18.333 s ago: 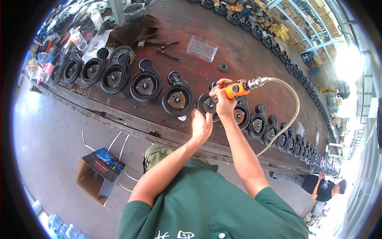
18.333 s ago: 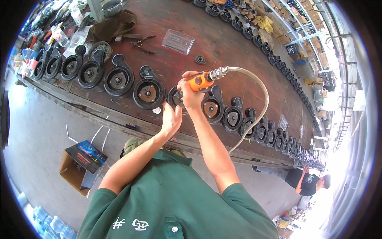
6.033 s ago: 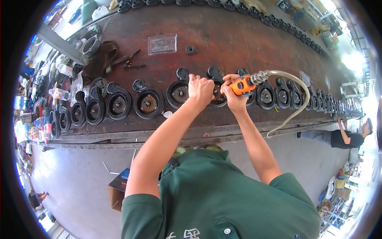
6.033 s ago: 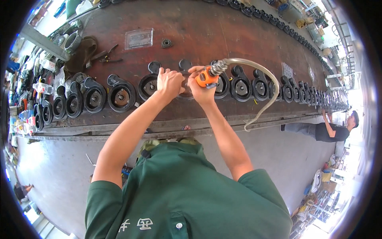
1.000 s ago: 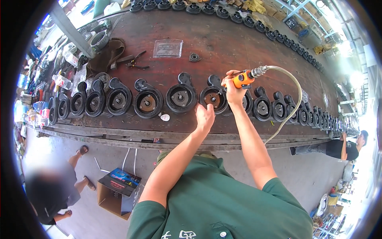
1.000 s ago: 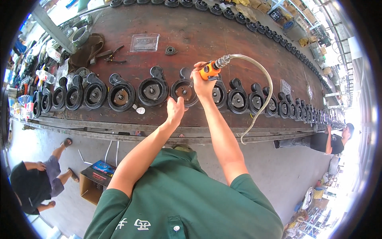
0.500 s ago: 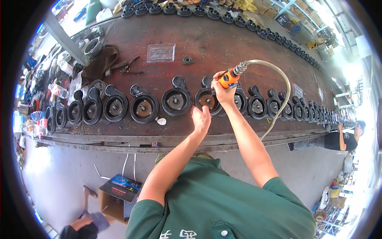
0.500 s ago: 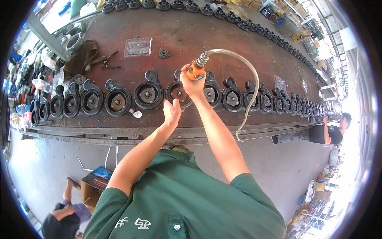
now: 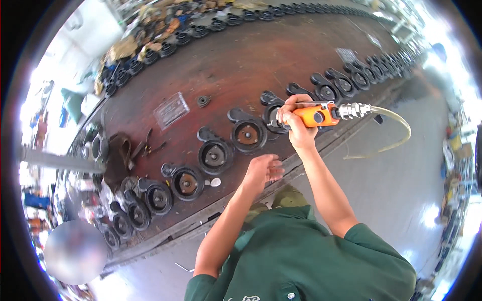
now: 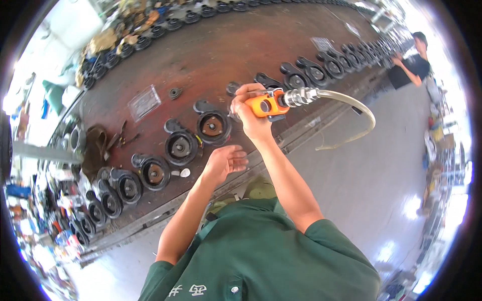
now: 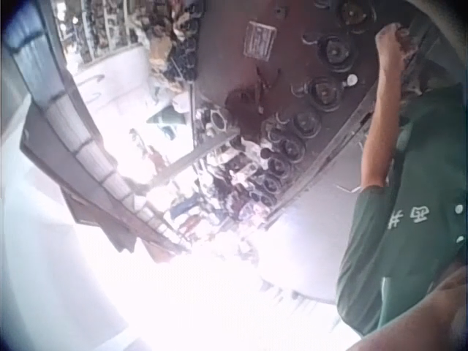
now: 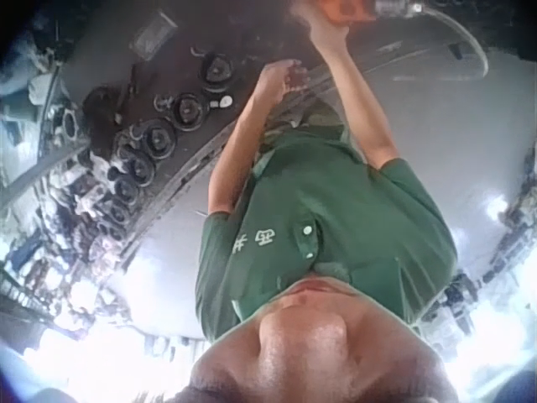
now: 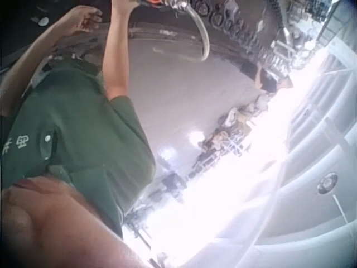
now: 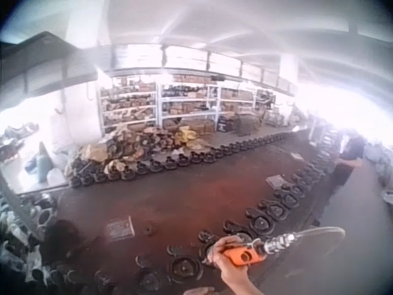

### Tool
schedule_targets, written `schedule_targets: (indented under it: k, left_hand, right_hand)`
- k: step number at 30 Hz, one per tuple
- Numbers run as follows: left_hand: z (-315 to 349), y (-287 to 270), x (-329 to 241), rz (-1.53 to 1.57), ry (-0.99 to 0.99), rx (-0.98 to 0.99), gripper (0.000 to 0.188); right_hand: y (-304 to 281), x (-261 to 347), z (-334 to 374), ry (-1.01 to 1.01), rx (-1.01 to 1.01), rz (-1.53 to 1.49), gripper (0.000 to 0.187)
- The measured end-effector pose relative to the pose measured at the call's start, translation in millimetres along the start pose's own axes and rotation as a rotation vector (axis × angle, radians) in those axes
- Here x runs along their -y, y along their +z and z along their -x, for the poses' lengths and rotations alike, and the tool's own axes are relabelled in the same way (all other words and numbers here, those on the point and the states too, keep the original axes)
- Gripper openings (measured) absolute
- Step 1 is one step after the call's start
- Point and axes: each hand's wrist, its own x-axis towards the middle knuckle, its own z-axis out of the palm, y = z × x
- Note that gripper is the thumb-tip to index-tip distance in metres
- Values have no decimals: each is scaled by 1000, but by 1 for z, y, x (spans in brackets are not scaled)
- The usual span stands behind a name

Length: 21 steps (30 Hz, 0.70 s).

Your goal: The person assembles metal pump housings by inserting circular bearings and small washers, then secures them using a pneumatic screwdriver at a workbench.

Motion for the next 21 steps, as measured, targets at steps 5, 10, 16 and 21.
schedule_targets:
  k: [5,10,16,21]
  left_hand:
    - [-12,36,-22,-617,455,72,21]
    - [-59,64,-78,-1438,979,-393,39]
    - [-77,82,-89,-1695,784,-469,45]
    - [-71,88,-78,-1629,824,-618,47]
  right_hand:
    - [-78,14,1,58,-135,92,24]
    - [-134,9,-18,94,-25,29,23]
    - [-176,11,-49,188,118,-57,24]
    - [-182,7,-67,225,173,-138,24]
